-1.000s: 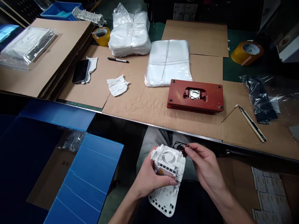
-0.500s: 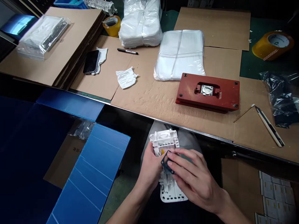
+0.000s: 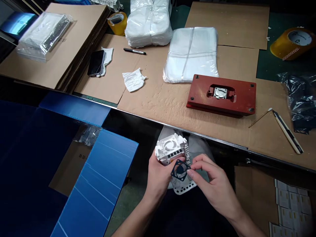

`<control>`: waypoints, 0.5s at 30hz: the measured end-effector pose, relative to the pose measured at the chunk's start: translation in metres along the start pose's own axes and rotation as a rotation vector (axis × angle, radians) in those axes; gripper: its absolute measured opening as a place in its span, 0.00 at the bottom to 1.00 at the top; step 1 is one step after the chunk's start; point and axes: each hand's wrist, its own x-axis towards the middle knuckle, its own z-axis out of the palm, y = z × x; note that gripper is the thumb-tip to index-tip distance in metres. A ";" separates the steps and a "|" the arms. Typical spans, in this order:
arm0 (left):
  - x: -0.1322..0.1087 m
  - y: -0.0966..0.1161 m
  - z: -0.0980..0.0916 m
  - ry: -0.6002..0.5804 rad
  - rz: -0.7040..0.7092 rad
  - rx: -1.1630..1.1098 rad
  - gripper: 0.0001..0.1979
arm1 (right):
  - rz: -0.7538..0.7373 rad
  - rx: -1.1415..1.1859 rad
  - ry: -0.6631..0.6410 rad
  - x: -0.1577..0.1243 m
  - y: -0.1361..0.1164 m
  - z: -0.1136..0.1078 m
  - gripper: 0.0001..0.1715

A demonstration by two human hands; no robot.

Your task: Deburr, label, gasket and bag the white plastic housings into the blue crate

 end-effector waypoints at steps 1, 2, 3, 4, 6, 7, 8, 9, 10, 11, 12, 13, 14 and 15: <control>0.000 0.000 0.000 0.017 0.025 0.021 0.22 | -0.005 0.013 -0.002 -0.001 -0.001 -0.002 0.10; 0.000 0.000 0.000 0.038 0.059 0.055 0.21 | -0.012 0.025 -0.005 -0.003 -0.002 -0.004 0.10; 0.000 -0.001 -0.001 0.058 0.102 0.101 0.20 | -0.016 0.043 -0.006 -0.005 -0.004 -0.006 0.10; 0.000 -0.001 -0.003 0.075 0.156 0.157 0.18 | -0.015 0.074 -0.008 -0.007 -0.005 -0.007 0.10; 0.001 -0.004 -0.006 0.093 0.289 0.276 0.15 | 0.010 0.168 -0.013 -0.009 -0.007 -0.008 0.11; 0.001 -0.006 -0.008 0.095 0.354 0.327 0.14 | 0.033 0.222 -0.006 -0.010 -0.008 -0.007 0.11; 0.001 -0.007 -0.010 0.095 0.411 0.368 0.13 | 0.063 0.273 0.004 -0.010 -0.009 -0.004 0.12; 0.000 -0.009 -0.011 0.095 0.456 0.402 0.13 | 0.099 0.319 0.013 -0.009 -0.010 -0.001 0.13; 0.000 -0.011 -0.012 0.094 0.490 0.428 0.12 | 0.134 0.358 0.022 -0.008 -0.010 0.003 0.13; -0.001 -0.013 -0.013 0.094 0.515 0.446 0.12 | 0.164 0.391 0.029 -0.006 -0.010 0.007 0.14; -0.002 -0.014 -0.013 0.093 0.535 0.457 0.11 | 0.187 0.419 0.033 -0.004 -0.011 0.011 0.14; -0.003 -0.015 -0.014 0.091 0.554 0.463 0.11 | 0.204 0.442 0.035 -0.002 -0.011 0.014 0.14; -0.004 -0.016 -0.013 0.088 0.574 0.467 0.11 | 0.214 0.465 0.041 0.000 -0.011 0.017 0.14; -0.005 -0.016 -0.013 0.086 0.593 0.470 0.11 | 0.221 0.485 0.050 0.001 -0.011 0.019 0.14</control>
